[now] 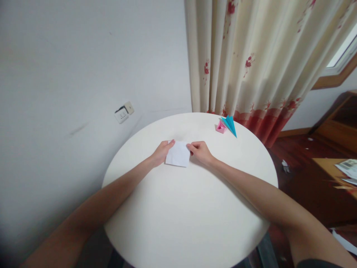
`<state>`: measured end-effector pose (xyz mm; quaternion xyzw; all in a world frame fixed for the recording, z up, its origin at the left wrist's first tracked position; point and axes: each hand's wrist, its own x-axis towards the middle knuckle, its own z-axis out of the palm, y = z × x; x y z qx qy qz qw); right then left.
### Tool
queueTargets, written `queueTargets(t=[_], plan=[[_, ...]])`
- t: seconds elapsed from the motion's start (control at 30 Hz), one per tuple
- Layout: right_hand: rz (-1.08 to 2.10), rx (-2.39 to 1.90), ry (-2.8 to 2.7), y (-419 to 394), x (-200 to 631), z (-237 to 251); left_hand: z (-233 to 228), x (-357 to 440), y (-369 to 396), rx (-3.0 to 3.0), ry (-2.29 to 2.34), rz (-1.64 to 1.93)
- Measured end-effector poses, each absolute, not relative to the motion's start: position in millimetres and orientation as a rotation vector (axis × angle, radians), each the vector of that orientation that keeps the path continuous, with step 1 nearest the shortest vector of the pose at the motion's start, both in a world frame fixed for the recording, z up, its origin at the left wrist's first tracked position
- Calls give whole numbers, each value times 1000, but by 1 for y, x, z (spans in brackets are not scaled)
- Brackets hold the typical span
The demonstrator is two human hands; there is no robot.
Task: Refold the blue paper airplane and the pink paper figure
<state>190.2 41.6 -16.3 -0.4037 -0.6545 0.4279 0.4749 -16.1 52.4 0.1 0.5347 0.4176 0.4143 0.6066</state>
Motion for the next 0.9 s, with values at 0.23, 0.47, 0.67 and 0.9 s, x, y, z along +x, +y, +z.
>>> queueTargets(t=[0.23,0.47,0.67,0.9], plan=[[1002,-966,-1572,43,189,-18,-2,-18,55,1209,941,968],[963,-974,-1580,44,188,-20,-1,-17,52,1379,979,966],[920,-1006,-1602,41,186,-18,3,-14,46,1438,1095,1006],[916,-1035,-1589,40,185,-18,5,-12,45,1439,1106,1008]])
